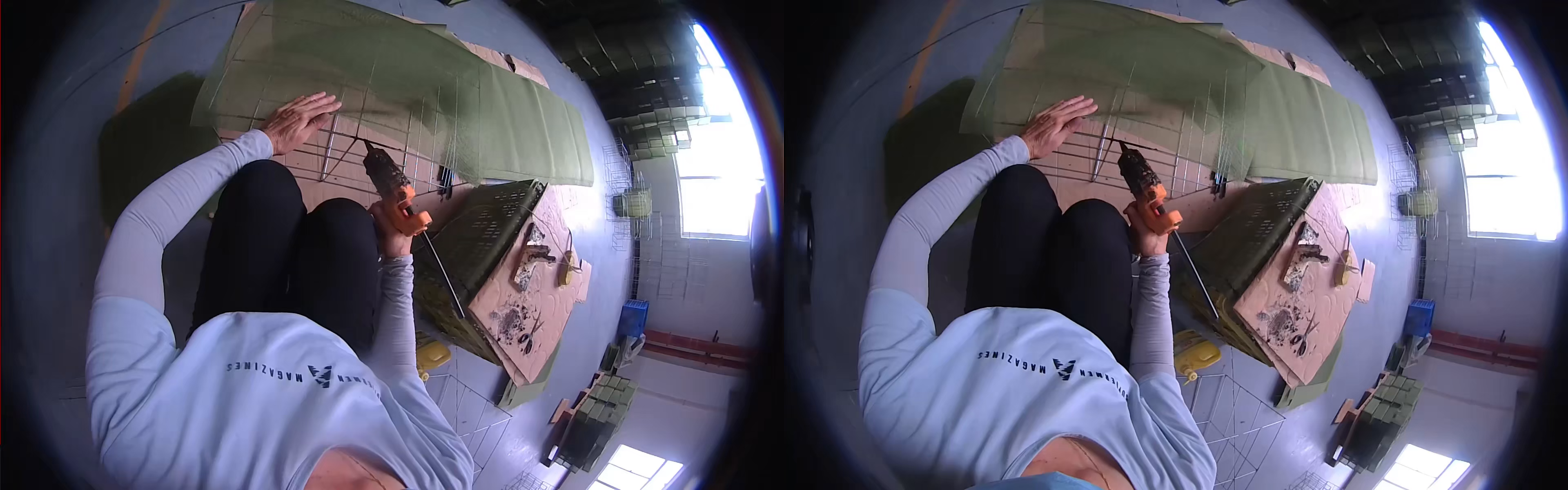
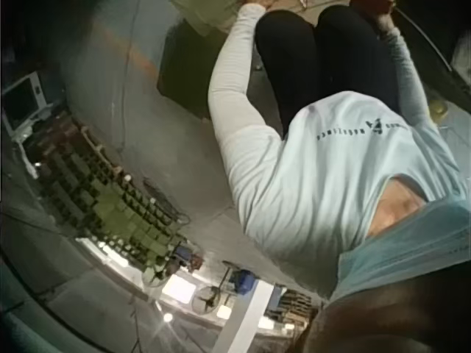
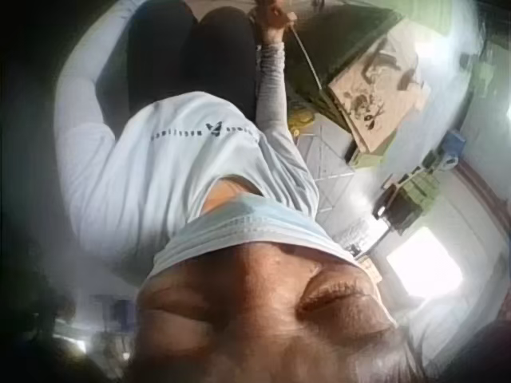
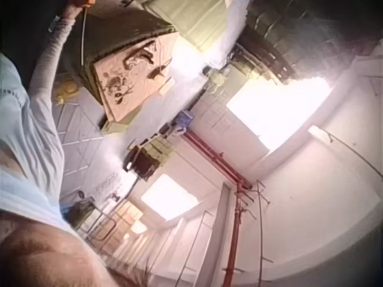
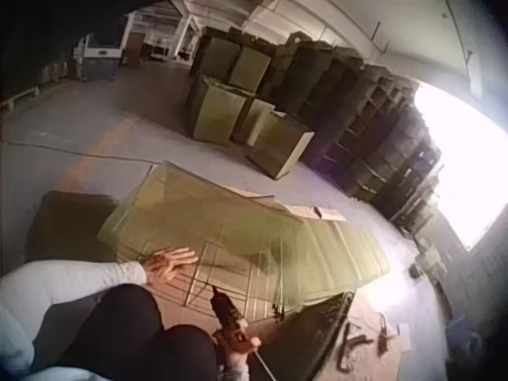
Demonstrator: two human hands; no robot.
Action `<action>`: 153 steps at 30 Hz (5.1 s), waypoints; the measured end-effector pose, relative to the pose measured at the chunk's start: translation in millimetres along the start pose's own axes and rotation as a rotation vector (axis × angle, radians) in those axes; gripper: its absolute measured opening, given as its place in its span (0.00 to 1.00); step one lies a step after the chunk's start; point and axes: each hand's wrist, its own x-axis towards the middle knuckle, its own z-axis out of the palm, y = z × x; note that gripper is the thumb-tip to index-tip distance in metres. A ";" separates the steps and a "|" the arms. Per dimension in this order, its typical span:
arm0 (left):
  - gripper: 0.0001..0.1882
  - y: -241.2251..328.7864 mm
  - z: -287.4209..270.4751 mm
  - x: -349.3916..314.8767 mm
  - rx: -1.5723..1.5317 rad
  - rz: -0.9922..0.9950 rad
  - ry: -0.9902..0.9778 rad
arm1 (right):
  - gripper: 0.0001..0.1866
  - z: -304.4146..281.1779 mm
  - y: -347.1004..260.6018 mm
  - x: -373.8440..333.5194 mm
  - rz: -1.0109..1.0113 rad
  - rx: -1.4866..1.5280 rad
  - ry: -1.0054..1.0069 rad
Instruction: Applying hot glue to the edges of a wire mesh frame to secure a green fabric covering.
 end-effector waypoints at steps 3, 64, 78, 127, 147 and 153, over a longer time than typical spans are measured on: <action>0.23 4.1 1.2 1.3 0.003 -0.004 0.006 | 0.08 -2.8 -0.9 -1.3 0.289 0.365 0.029; 0.27 4.7 -5.2 3.6 -0.011 -0.066 -0.058 | 0.07 -11.0 3.0 -16.3 0.608 0.834 0.509; 0.26 6.6 -5.7 5.1 -0.029 -0.066 -0.066 | 0.11 -34.0 -8.6 -15.8 0.629 0.894 0.660; 0.31 9.6 -33.1 37.4 -0.349 -0.270 -0.139 | 0.29 -68.8 40.0 -43.3 0.778 0.555 0.836; 0.32 11.4 -37.0 42.6 -0.261 -0.301 -0.029 | 0.28 -58.9 89.6 -61.7 0.650 0.812 0.749; 0.32 19.6 -33.9 42.0 -0.315 -0.284 0.074 | 0.17 -47.2 97.8 -60.8 0.668 0.621 0.827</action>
